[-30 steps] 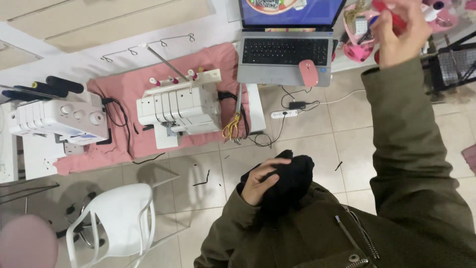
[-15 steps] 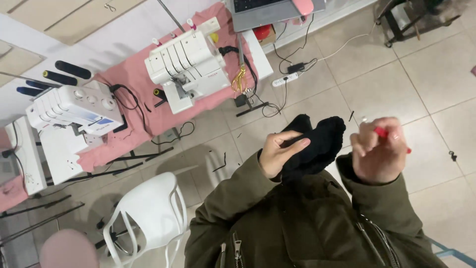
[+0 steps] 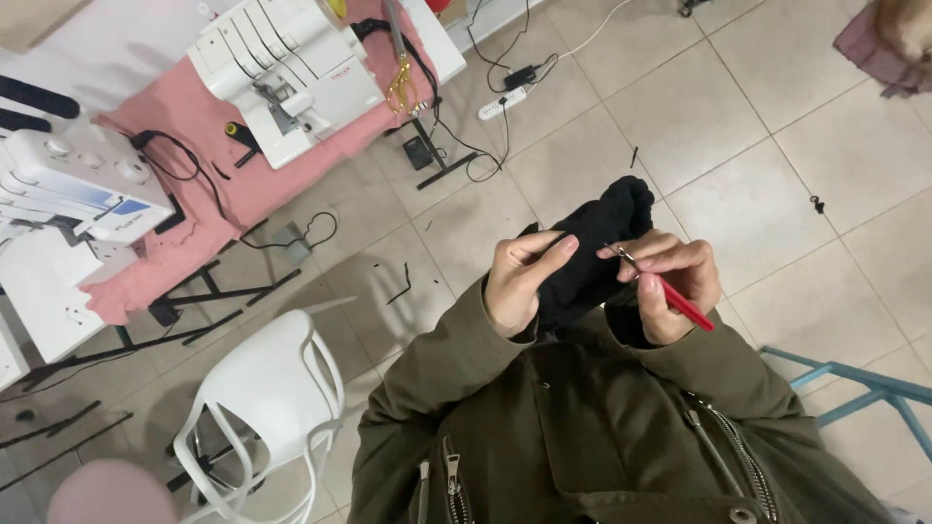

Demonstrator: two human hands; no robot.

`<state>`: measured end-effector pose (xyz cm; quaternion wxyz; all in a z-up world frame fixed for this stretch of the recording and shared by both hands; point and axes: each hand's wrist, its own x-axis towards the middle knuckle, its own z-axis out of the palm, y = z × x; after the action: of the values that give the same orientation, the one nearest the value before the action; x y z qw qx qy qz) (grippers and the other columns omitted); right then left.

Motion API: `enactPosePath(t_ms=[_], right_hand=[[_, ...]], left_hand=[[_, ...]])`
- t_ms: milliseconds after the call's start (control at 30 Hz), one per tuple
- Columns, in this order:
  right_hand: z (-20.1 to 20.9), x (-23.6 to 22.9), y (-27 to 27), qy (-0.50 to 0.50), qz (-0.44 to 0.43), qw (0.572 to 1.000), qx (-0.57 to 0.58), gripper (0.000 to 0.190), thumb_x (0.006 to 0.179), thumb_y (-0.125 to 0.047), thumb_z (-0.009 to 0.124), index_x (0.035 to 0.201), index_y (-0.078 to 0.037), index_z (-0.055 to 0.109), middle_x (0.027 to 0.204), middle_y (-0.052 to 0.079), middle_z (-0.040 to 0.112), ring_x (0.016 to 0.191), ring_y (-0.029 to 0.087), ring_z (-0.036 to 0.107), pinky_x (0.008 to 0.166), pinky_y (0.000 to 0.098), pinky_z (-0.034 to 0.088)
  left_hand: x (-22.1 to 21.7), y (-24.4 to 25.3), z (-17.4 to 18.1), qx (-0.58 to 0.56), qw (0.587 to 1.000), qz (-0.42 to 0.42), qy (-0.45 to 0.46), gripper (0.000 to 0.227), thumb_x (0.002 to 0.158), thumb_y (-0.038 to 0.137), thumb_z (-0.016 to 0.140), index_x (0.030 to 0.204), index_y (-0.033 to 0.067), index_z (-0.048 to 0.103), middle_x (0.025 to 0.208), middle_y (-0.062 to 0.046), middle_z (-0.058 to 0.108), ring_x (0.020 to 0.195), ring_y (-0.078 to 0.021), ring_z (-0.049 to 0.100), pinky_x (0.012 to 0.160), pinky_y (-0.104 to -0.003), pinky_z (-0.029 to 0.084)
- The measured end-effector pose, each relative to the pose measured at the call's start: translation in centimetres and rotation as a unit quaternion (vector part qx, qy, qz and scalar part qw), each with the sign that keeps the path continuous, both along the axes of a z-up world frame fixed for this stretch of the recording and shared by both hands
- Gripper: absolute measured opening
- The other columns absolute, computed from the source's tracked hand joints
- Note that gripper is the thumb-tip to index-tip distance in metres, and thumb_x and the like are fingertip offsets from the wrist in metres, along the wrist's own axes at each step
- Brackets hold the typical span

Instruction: Inspecting the seams and folding several pairs of black fabric leggings in a workshop environment.

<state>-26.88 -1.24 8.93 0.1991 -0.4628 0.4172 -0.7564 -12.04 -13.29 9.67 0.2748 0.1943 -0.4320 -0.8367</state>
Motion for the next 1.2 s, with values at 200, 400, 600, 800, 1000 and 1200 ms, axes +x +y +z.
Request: enactPosePath(t_ms=[200, 400, 600, 800, 1000, 1200], right_hand=[[-0.6, 0.4, 6.1, 0.107, -0.037, 0.993, -0.02, 0.012, 0.103, -0.007, 0.059, 0.104, -0.003, 0.048, 0.086, 0.012, 0.06, 0.073, 0.017, 0.06, 0.087, 0.0495, 0.063], [0.0, 0.6, 12.5, 0.109, -0.017, 0.993, -0.04, 0.012, 0.102, -0.006, 0.059, 0.104, -0.002, 0.048, 0.085, 0.012, 0.06, 0.071, 0.016, 0.059, 0.089, 0.0506, 0.064], [1.2, 1.4, 15.1, 0.125, -0.008, 0.991, -0.035, 0.014, 0.102, -0.006, 0.06, 0.104, -0.003, 0.046, 0.085, 0.012, 0.06, 0.072, 0.018, 0.06, 0.087, 0.0497, 0.064], [1.9, 2.4, 15.5, 0.139, -0.023, 0.989, -0.039, 0.014, 0.102, -0.006, 0.061, 0.102, -0.003, 0.048, 0.084, 0.013, 0.061, 0.072, 0.018, 0.061, 0.084, 0.0483, 0.064], [2.0, 3.4, 14.8, 0.133, -0.021, 0.989, -0.054, 0.013, 0.102, -0.007, 0.061, 0.103, -0.002, 0.049, 0.084, 0.013, 0.062, 0.073, 0.019, 0.061, 0.084, 0.0467, 0.064], [1.3, 4.4, 13.7, 0.128, -0.039, 0.989, -0.056, 0.013, 0.102, -0.004, 0.061, 0.103, -0.002, 0.048, 0.085, 0.014, 0.063, 0.072, 0.019, 0.062, 0.084, 0.0459, 0.064]], left_hand=[[0.1, 7.6, 0.2, 0.125, 0.991, -0.003, 0.054, 0.015, 0.105, 0.008, 0.065, 0.101, -0.0036, 0.073, 0.093, 0.003, 0.067, 0.087, -0.0039, 0.056, 0.081, -0.024, 0.045], [1.2, 14.5, 1.4, 0.166, 0.982, 0.004, 0.091, 0.014, 0.108, 0.007, 0.065, 0.099, -0.0003, 0.074, 0.094, 0.002, 0.068, 0.089, -0.0047, 0.059, 0.084, -0.026, 0.046], [2.1, 17.8, 2.5, 0.165, 0.982, 0.014, 0.091, 0.016, 0.108, 0.007, 0.064, 0.099, -0.0015, 0.074, 0.095, 0.001, 0.069, 0.089, -0.0049, 0.059, 0.084, -0.026, 0.046], [3.1, 18.4, 4.3, 0.179, 0.981, 0.005, 0.075, 0.018, 0.105, 0.009, 0.061, 0.101, -0.002, 0.075, 0.096, -0.002, 0.071, 0.088, -0.0076, 0.062, 0.083, -0.027, 0.048], [4.1, 18.1, 3.4, 0.164, 0.983, 0.01, 0.084, 0.018, 0.107, 0.009, 0.061, 0.099, -0.001, 0.074, 0.097, 0.0, 0.07, 0.09, -0.0063, 0.062, 0.085, -0.026, 0.048], [4.8, 17.2, 3.2, 0.196, 0.975, -0.003, 0.101, 0.018, 0.108, 0.009, 0.061, 0.099, -0.0007, 0.073, 0.096, -0.001, 0.071, 0.089, -0.0065, 0.063, 0.083, -0.026, 0.049]])
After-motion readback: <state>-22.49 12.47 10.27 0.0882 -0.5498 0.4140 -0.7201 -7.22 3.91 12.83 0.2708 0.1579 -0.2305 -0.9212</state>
